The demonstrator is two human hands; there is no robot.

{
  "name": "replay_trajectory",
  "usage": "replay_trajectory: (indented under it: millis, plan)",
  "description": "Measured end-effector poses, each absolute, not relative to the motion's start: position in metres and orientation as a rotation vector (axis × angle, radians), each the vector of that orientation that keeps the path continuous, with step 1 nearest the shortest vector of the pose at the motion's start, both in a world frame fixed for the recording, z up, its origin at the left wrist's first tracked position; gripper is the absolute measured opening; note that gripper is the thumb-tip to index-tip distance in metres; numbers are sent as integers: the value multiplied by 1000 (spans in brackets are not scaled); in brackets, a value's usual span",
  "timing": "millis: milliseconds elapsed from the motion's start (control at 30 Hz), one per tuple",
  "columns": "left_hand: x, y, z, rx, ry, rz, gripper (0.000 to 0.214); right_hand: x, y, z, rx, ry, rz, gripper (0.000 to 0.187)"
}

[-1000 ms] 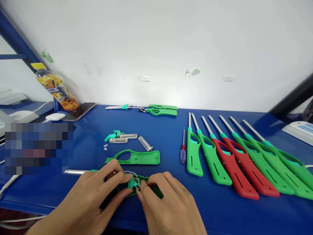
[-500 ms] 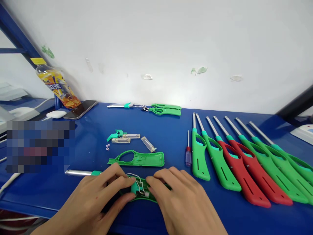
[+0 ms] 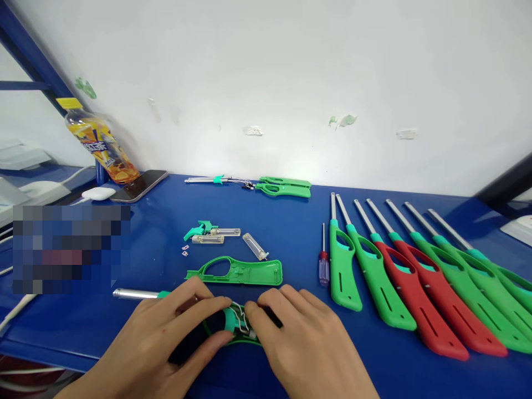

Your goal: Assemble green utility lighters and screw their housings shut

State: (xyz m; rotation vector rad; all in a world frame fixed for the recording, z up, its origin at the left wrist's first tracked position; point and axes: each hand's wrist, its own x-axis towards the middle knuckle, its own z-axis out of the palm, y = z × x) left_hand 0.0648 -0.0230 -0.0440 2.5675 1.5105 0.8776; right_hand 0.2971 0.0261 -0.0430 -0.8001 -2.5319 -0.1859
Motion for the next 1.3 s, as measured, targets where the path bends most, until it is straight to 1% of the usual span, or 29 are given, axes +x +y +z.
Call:
replay_trajectory:
  millis: [333, 633, 800, 900, 1000, 1133, 1300]
  plan:
    - [66, -22, -44, 2522, 1513, 876, 16, 292, 23, -38, -735, -2537, -360, 46]
    - [64, -21, -43, 2490, 1517, 843, 13, 294, 19, -44, -697, -2631, -479, 42]
    - [64, -22, -43, 2570, 1593, 838, 30, 293, 17, -42, -674, -2623, -504, 34]
    - [64, -23, -44, 2576, 1584, 806, 33, 295, 16, -41, -670, -2609, -536, 30]
    - [64, -22, -45, 2539, 1561, 794, 30, 297, 16, -41, -668, -2615, -572, 32]
    - [63, -21, -45, 2488, 1553, 811, 23, 298, 17, -42, -639, -2624, -572, 40]
    - [62, -23, -44, 2489, 1536, 833, 23, 299, 24, -42, -679, -2630, -462, 42]
